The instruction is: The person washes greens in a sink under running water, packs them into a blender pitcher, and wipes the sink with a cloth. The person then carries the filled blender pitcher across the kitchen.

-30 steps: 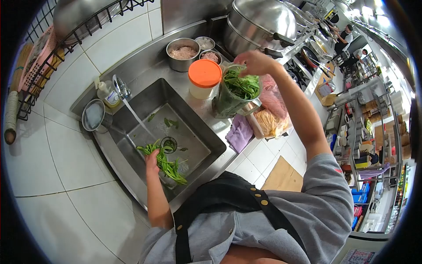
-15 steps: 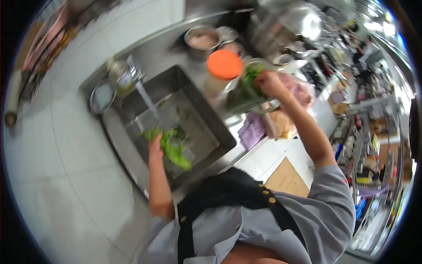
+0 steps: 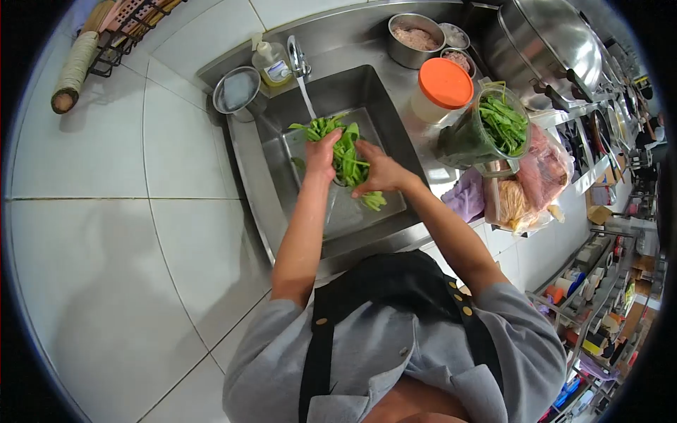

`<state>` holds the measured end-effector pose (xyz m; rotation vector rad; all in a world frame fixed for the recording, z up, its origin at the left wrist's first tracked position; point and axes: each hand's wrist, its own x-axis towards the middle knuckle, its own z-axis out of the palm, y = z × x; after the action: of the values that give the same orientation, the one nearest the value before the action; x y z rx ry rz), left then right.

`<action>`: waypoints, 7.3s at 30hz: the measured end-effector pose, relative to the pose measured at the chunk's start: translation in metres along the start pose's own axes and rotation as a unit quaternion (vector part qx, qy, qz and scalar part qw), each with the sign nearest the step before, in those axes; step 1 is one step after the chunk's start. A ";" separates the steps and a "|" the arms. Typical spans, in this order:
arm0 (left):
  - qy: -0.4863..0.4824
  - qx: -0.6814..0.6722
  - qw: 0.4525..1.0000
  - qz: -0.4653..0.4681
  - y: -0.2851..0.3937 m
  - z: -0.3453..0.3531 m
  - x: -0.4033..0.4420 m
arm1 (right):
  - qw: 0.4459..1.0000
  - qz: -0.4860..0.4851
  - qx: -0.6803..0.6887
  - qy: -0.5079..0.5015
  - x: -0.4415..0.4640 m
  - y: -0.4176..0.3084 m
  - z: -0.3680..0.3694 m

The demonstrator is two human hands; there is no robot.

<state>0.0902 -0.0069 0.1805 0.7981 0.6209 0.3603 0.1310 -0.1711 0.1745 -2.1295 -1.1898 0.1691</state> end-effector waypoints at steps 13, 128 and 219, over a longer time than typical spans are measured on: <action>-0.029 0.103 0.994 0.034 -0.038 -0.021 0.012 | 0.938 0.283 0.199 -0.033 0.015 -0.003 0.090; -0.311 0.625 0.698 0.159 -0.036 0.311 -0.076 | 0.929 0.262 0.233 -0.115 -0.103 0.058 0.065; -0.101 0.740 0.612 0.260 -0.347 -0.062 0.224 | 0.967 0.206 0.059 0.138 -0.156 0.068 0.017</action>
<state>0.2465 -0.0823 -0.1997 2.6495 0.3380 0.1950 0.0827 -0.3104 0.0876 -2.1842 -0.5571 0.1186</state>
